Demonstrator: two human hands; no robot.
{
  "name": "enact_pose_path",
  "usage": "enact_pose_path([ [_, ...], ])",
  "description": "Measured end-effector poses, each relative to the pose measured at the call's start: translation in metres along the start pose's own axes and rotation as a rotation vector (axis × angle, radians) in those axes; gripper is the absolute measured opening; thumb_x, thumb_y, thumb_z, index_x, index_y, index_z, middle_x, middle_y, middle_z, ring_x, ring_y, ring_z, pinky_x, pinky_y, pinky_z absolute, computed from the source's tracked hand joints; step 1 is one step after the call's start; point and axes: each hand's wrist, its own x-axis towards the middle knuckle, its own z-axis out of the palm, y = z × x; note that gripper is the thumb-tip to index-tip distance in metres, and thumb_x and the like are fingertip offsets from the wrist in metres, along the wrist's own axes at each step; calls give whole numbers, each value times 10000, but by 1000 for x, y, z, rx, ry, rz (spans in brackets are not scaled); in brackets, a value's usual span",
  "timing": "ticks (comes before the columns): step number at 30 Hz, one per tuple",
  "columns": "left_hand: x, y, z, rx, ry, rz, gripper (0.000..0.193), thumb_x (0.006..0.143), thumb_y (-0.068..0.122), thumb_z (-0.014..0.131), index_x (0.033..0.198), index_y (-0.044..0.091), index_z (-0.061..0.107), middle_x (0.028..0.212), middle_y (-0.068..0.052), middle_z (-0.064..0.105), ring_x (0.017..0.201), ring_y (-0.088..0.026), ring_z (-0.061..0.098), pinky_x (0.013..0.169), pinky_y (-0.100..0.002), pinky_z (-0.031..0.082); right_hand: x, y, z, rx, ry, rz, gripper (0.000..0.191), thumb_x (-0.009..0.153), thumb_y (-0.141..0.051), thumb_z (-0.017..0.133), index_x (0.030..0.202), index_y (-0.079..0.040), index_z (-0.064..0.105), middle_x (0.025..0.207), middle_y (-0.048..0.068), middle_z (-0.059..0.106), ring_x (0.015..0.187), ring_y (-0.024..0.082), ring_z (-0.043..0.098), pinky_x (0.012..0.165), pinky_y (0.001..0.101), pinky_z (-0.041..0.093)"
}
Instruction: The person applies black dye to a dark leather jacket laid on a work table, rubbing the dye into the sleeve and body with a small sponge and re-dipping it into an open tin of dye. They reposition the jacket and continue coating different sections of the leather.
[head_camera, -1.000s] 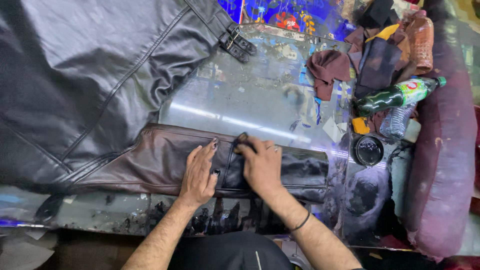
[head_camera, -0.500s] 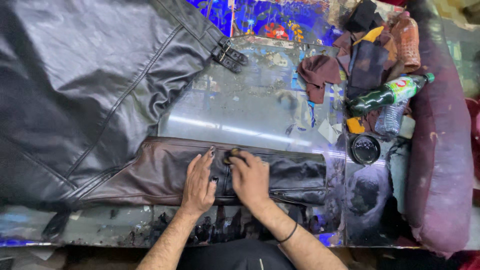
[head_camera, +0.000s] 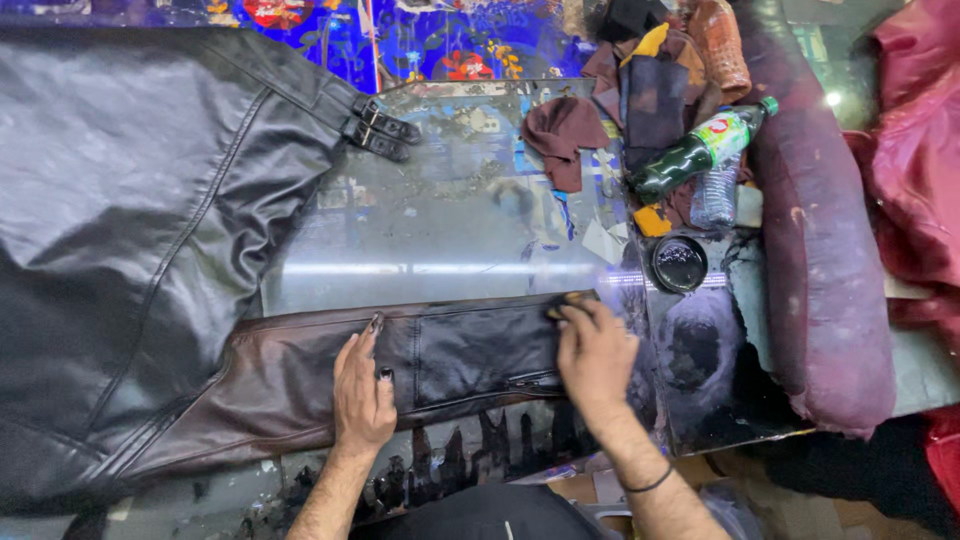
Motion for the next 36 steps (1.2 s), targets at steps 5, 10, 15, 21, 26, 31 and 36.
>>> enact_pose_path([
  [5, -6, -2, 0, 44, 1, -11, 565, 955, 216, 453, 1426, -96, 462, 1422, -275, 559, 1345, -478, 504, 1182, -539, 359, -48, -88, 10, 316, -254, -322, 252, 828, -117, 692, 1072, -164, 733, 1178, 45, 662, 955, 270, 601, 769, 464, 402],
  [10, -8, -1, 0, 25, -11, 12, 574, 919, 159, 463, 1431, -100, 455, 1450, -280, 541, 1352, -488, 496, 1192, -542, 347, -35, -32, -25, 213, -222, -493, 296, 686, -87, 659, 933, -219, 755, 1186, -81, 684, 979, 216, 573, 784, 442, 381],
  [15, -7, 1, 3, 40, -21, 64, 538, 948, 176, 461, 1419, -84, 467, 1460, -257, 545, 1360, -423, 522, 1215, -544, 331, 2, 55, -60, -108, -13, -70, 235, 779, -86, 696, 950, -229, 769, 1134, -63, 687, 959, 245, 584, 783, 459, 366],
  [21, -10, -2, 3, 52, -51, 80, 529, 935, 177, 468, 1398, -78, 480, 1474, -250, 539, 1380, -397, 506, 1224, -530, 324, -13, 52, -46, 107, 2, -251, 316, 735, -74, 705, 1015, -207, 768, 1177, 0, 682, 991, 261, 597, 819, 449, 395],
  [26, -11, -6, 7, 61, -88, 49, 553, 835, 156, 516, 1343, -63, 519, 1462, -254, 550, 1391, -373, 513, 1239, -526, 308, 6, 113, -53, -127, 95, 18, 236, 811, -126, 731, 1030, -204, 770, 1163, 0, 680, 1013, 274, 602, 818, 455, 415],
  [31, -8, -5, 11, 79, -59, 56, 573, 813, 165, 532, 1344, -51, 537, 1424, -251, 566, 1371, -364, 526, 1229, -519, 311, 42, 179, -63, -268, 240, 133, 247, 868, -191, 744, 1113, -196, 771, 1208, 30, 643, 1058, 307, 580, 870, 468, 442],
  [36, 1, 2, 8, 132, -160, 9, 597, 817, 186, 550, 1372, -33, 531, 1456, -192, 556, 1457, -316, 461, 1243, -527, 284, 53, 184, -48, -355, 81, 75, 230, 860, -193, 743, 1083, -235, 783, 1172, 7, 650, 1026, 289, 588, 824, 465, 441],
])
